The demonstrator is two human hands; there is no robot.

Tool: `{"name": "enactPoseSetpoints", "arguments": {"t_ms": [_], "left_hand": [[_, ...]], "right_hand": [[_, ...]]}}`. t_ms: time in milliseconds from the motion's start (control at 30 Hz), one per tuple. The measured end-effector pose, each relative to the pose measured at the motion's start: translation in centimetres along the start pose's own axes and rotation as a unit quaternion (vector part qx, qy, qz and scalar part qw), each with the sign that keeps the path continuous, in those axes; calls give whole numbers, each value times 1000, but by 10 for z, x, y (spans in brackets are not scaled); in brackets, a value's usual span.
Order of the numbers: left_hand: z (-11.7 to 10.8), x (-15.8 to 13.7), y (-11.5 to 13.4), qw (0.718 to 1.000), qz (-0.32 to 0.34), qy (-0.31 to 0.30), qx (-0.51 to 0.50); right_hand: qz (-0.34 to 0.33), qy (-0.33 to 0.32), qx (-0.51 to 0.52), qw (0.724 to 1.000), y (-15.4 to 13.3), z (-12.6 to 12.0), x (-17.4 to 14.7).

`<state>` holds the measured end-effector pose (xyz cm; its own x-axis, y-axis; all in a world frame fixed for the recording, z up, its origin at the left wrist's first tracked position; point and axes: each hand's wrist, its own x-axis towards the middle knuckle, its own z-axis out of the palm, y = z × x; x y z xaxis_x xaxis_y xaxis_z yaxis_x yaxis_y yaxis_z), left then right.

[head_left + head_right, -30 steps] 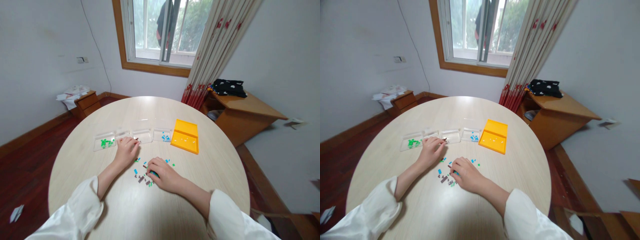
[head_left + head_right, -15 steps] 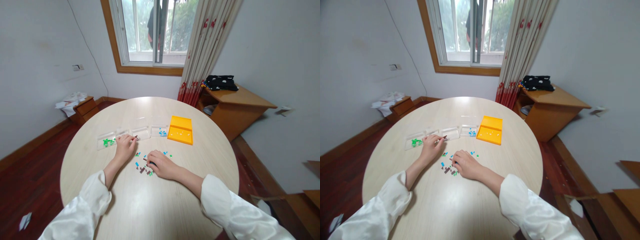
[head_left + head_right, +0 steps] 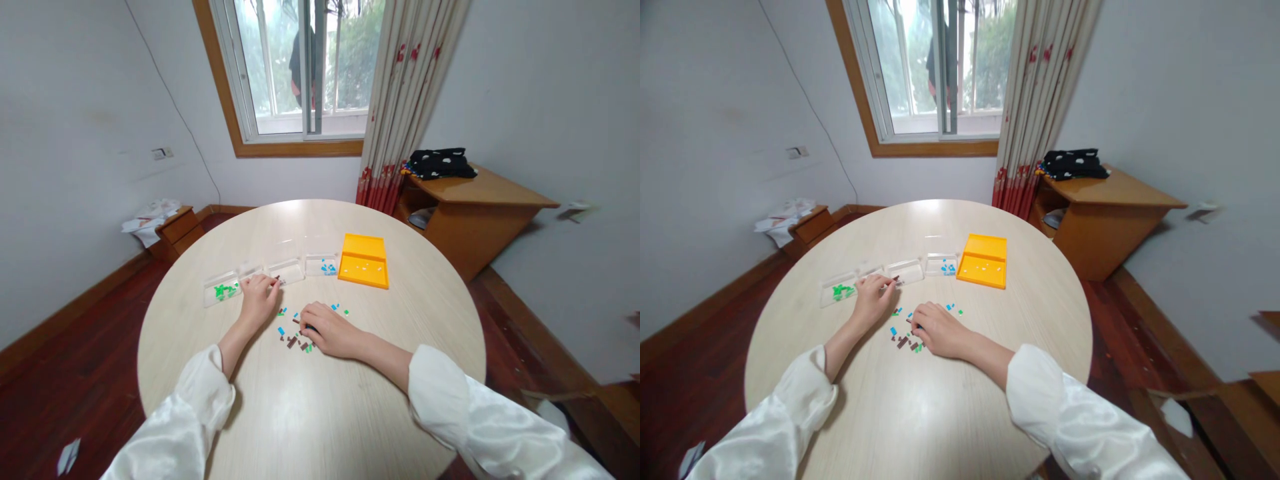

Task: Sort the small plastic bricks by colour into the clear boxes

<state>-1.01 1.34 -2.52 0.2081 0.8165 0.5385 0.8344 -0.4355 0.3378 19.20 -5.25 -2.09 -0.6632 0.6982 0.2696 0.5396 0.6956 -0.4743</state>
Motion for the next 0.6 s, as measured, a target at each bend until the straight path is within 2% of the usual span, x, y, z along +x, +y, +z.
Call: {"name": "enactPoseSetpoints", "arguments": {"t_ms": [600], "left_hand": [[3, -3, -8, 1000, 8, 16, -3]], "right_hand": [[9, 40, 24, 999, -1, -2, -2]]}}
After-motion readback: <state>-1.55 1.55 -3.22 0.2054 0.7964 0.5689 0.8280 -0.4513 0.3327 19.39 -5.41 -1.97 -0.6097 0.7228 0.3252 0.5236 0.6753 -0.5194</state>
